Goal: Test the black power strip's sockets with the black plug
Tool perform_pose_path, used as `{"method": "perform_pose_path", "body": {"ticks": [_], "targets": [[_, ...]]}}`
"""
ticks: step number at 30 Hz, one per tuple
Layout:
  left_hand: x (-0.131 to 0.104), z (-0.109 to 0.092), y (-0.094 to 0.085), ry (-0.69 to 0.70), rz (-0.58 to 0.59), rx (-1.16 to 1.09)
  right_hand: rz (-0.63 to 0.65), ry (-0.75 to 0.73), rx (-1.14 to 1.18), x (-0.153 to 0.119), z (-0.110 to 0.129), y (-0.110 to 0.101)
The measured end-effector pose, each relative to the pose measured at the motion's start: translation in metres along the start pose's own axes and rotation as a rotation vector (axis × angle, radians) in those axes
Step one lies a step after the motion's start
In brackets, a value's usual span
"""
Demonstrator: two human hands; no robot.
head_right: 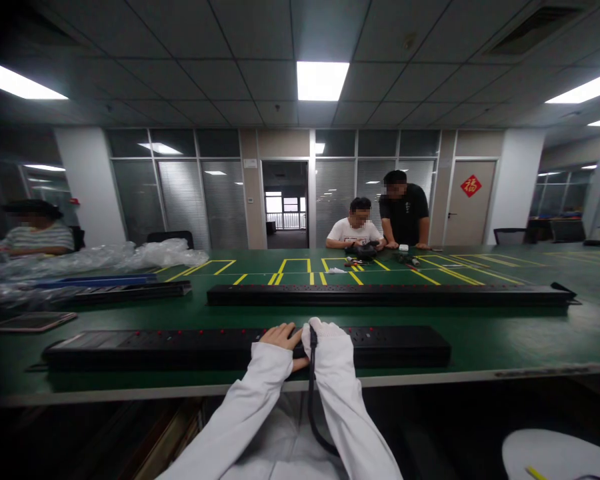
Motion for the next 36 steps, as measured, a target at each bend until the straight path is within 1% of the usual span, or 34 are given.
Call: {"method": "perform_pose_path", "body": {"ticks": [2, 6, 11, 14, 21, 27, 32, 36], "targets": [[-0.001, -0.001, -0.002, -0.002, 0.001, -0.001, -0.02, -0.004, -0.009, -0.001, 0.0, 0.0], [-0.001, -0.001, -0.004, -0.006, 0.0, -0.021, -0.015, -0.009, -0.034, 0.001, -0.002, 0.006], [0.003, 0.001, 0.002, -0.048, 0.055, -0.024, 0.002, -0.011, -0.024, 0.002, -0.004, 0.012], [0.004, 0.001, 0.004, -0.067, 0.068, -0.017, -0.007, -0.013, -0.014, 0.001, -0.002, 0.009], [0.001, 0.004, 0.006, -0.076, 0.021, -0.04, 0.018, -0.009, 0.022, 0.001, 0.0, 0.002], [0.002, 0.005, 0.007, -0.094, 0.004, -0.026, 0.024, -0.043, 0.007, 0.004, 0.001, 0.006], [0.001, 0.003, 0.003, -0.091, -0.001, -0.032, 0.049, 0.018, -0.02, 0.007, 0.0, 0.004], [0.001, 0.003, 0.001, -0.096, 0.01, -0.02, 0.022, 0.056, -0.005, 0.0, 0.002, -0.003]]}}
Point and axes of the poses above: each hand's wrist, its own x-axis towards the middle knuckle, its own y-axis out of the palm, z = x × y, the point moved 9 cm from there along x, towards the middle knuckle, and after that the axes turned 5 degrees about z, right-handed, at the moved point
